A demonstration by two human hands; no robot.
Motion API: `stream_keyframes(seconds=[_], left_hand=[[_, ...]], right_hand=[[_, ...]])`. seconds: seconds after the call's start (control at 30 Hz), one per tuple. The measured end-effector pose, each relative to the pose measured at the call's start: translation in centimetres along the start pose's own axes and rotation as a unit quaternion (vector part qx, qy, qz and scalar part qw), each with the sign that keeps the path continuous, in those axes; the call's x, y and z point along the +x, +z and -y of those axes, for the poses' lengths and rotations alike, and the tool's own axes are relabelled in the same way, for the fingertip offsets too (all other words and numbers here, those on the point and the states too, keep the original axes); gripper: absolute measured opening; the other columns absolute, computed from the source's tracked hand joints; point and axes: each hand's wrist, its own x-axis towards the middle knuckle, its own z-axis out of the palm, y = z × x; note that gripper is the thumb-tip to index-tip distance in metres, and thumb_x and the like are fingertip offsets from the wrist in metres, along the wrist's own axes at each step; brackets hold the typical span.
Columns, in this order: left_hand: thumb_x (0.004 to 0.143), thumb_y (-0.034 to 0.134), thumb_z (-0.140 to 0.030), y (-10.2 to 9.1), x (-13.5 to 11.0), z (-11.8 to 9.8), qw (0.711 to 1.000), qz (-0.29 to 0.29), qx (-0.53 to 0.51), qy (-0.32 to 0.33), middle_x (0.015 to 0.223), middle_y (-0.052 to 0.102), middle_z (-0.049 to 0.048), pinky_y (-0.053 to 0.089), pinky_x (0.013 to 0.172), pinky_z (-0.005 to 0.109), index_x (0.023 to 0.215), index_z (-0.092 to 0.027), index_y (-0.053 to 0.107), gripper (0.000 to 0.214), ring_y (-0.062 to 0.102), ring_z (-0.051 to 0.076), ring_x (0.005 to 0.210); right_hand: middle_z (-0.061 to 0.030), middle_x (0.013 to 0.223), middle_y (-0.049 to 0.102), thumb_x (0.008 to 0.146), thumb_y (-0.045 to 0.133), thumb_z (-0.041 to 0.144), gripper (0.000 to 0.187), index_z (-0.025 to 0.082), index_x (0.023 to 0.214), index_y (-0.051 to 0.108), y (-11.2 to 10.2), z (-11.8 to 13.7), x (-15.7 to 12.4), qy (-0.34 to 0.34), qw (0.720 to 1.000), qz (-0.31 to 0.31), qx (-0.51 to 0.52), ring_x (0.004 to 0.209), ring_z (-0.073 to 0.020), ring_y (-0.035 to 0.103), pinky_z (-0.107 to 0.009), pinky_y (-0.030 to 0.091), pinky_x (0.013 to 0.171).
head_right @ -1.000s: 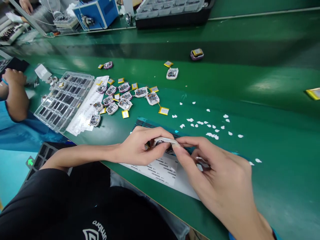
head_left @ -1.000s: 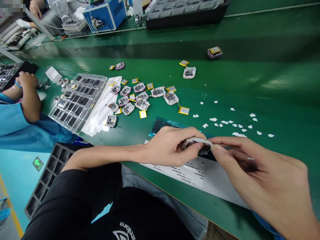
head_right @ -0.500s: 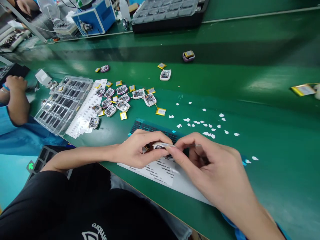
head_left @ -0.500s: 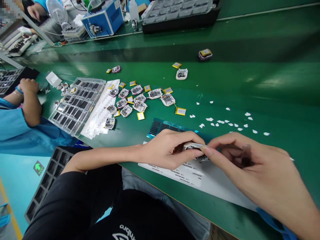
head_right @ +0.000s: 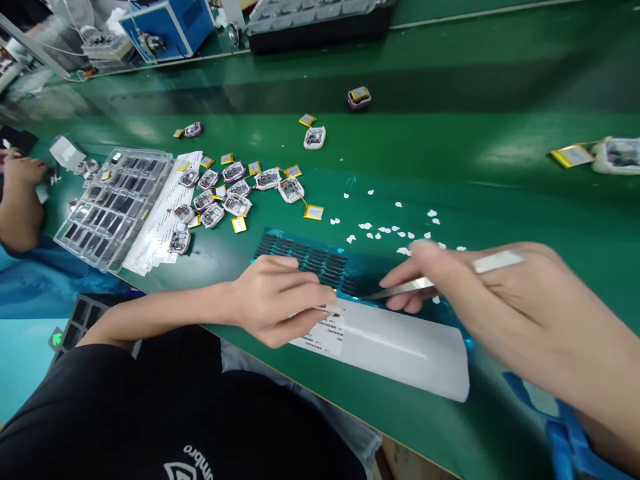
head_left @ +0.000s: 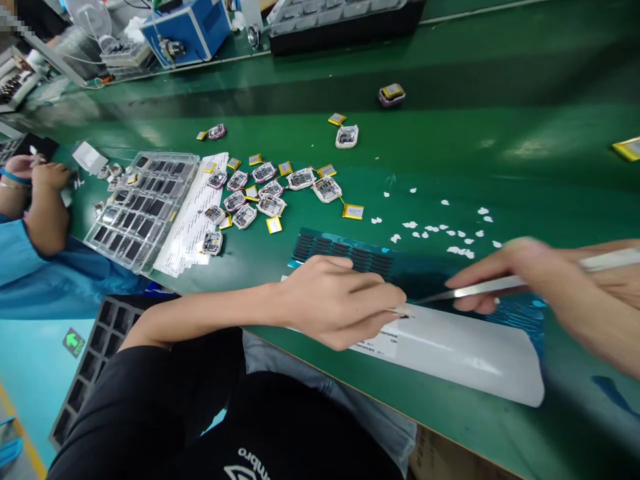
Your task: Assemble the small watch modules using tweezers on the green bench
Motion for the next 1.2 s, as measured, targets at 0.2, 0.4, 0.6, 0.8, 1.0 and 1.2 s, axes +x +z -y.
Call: stream_keyframes(seconds=[0.2,0.4,0.6,0.8,1.0,1.2], left_hand=[[0.111,0.036,-0.03,2.2,-0.8,2.3,0.978,0.001,0.165,0.131,0.093,0.082,0.0029,0.044,0.061,0.032,0.121,-0.017,0.069,0.037,0.069,0.014,0.068],[0.113,0.037,-0.029,2.1,-0.5,2.3,0.974,-0.036,0.165,0.15,0.076,0.077,-0.0014,0.042,0.056,0.031,0.116,-0.016,0.068,0.034,0.063,0.013,0.056],[0.115,0.03,-0.032,1.9,-0.4,2.2,0.978,-0.043,0.148,0.14,0.071,0.074,-0.0031,0.043,0.056,0.033,0.113,-0.017,0.066,0.039,0.059,0.015,0.051],[0.116,0.025,-0.042,1.4,-0.2,2.4,0.994,0.021,0.079,0.068,0.07,0.073,-0.0023,0.04,0.056,0.034,0.118,-0.019,0.065,0.046,0.06,0.017,0.053],[0.115,0.027,-0.047,1.3,-0.2,2.6,0.999,0.045,0.014,0.02,0.071,0.073,-0.0008,0.037,0.055,0.032,0.117,-0.02,0.063,0.045,0.061,0.016,0.054],[0.114,0.031,-0.047,1.2,-0.2,2.6,0.999,0.039,-0.021,0.008,0.069,0.07,-0.0017,0.035,0.053,0.031,0.115,-0.021,0.062,0.041,0.058,0.015,0.052]], right_hand=[[0.0015,0.071,0.079,0.092,0.053,0.09,0.06,0.041,0.079,0.085,0.0,2.9,2.5,-0.044,0.976,0.18,0.117,0.061,-0.0186,0.076,-0.028,0.054,0.046],[-0.0011,0.081,0.082,0.081,0.043,0.104,0.077,0.039,0.073,0.084,0.0,2.7,3.0,0.029,0.957,0.261,0.124,0.078,-0.0226,0.081,-0.03,0.064,0.06],[-0.0039,0.08,0.081,0.092,0.052,0.087,0.061,0.039,0.073,0.084,0.5,2.8,2.6,0.03,0.957,0.245,0.152,0.079,-0.0237,0.08,-0.035,0.069,0.069],[-0.0041,0.08,0.081,0.091,0.05,0.09,0.063,0.041,0.072,0.084,0.5,2.5,2.5,0.025,0.956,0.243,0.163,0.081,-0.0254,0.081,-0.036,0.071,0.07],[-0.0046,0.086,0.082,0.09,0.052,0.09,0.063,0.038,0.079,0.086,1.2,1.9,2.7,0.058,0.949,0.268,0.156,0.079,-0.0247,0.081,-0.036,0.07,0.073],[-0.0072,0.091,0.083,0.08,0.048,0.102,0.076,0.036,0.078,0.086,1.2,1.4,2.8,0.073,0.946,0.274,0.156,0.087,-0.0264,0.081,-0.039,0.07,0.082]])
